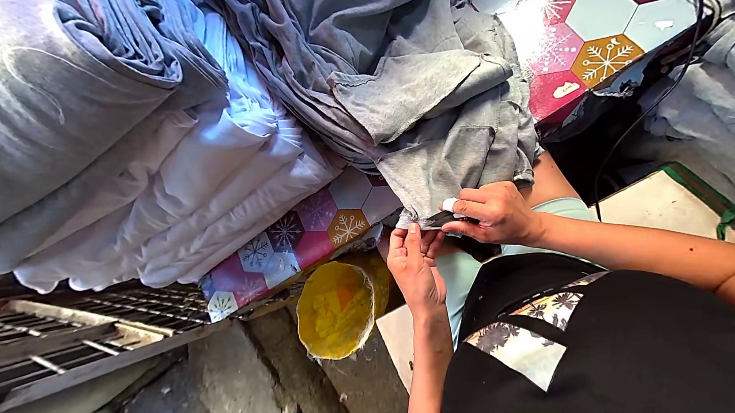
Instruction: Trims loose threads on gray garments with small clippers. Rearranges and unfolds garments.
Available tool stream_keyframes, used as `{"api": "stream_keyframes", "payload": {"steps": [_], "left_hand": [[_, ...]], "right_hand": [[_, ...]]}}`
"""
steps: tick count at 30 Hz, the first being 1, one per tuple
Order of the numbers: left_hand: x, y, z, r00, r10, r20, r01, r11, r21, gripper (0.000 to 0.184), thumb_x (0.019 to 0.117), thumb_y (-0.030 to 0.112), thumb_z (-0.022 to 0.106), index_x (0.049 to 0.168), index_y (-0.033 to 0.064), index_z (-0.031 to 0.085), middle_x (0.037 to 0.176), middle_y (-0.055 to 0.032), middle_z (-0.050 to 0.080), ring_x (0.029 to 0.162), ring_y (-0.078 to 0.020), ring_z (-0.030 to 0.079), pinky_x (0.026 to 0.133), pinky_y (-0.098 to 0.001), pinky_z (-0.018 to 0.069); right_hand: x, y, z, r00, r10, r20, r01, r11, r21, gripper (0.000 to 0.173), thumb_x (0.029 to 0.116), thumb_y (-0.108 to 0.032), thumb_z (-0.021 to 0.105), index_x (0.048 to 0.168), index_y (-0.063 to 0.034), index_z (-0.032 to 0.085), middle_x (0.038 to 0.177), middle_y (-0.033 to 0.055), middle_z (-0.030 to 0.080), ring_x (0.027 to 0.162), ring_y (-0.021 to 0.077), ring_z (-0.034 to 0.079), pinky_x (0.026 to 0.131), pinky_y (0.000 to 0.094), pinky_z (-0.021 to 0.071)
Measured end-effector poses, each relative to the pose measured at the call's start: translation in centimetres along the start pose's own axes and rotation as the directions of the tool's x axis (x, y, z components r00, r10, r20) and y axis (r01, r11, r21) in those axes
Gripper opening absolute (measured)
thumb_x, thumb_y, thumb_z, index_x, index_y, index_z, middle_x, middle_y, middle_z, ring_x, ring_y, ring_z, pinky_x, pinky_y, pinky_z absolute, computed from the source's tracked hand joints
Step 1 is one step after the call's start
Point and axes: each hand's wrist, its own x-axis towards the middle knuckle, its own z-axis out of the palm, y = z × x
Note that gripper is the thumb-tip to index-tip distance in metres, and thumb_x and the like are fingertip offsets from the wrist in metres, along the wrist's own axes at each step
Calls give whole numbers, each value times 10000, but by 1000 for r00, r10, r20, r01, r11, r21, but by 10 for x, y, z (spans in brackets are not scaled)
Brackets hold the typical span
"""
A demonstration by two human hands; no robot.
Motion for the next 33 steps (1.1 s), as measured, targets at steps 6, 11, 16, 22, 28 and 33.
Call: {"api": "stream_keyframes", "payload": {"steps": [6,11,16,22,28,33], "left_hand": [[-1,-1,2,1000,-1,-3,1,1000,-7,171,1077,22,411,1081,-5,580,843,-84,721,718,-155,734,731,-303,638],[-1,-4,4,1000,-8,-9,8,1000,-13,171,1082,42,418,1085,-6,582,870,-91,726,744,-156,740,741,-308,638],[-2,-5,6,1000,-15,-6,15,1000,-22,171,1078,26,414,1086,-5,582,859,-90,722,737,-158,738,743,-311,639],[-2,-9,6,1000,-24,6,24,1000,-9,171,1082,39,410,1130,-14,564,900,-101,723,773,-172,742,783,-325,635],[0,-10,9,999,-35,-40,31,995,-99,204,1096,89,414,1104,14,603,903,-91,727,798,-169,742,784,-322,632],[-1,-8,10,1000,4,-21,-6,995,-105,210,1079,49,431,1025,5,629,865,-73,729,775,-146,734,782,-300,627]], "right_hand": [[-2,-3,-2,1000,1,-10,-2,999,-43,391,1000,-386,621,861,-44,749,618,40,546,497,166,511,435,309,362],[-7,-4,-5,999,53,3,-53,997,-57,419,989,-429,626,916,-38,758,635,44,555,498,165,518,430,311,374],[-5,-5,-5,997,80,-2,-80,996,-40,387,980,-396,646,952,-32,773,646,46,574,507,161,533,436,306,391],[-8,-4,1,996,77,-42,-78,997,-25,333,998,-319,630,876,-45,775,600,38,546,490,159,507,436,306,372],[-11,-3,-5,976,216,-4,-214,973,90,352,984,-354,645,887,-39,769,638,44,579,518,147,538,452,306,410],[9,-4,-10,989,138,-48,-134,988,78,350,940,-363,685,902,-24,759,634,37,549,505,131,504,437,286,376]]}}
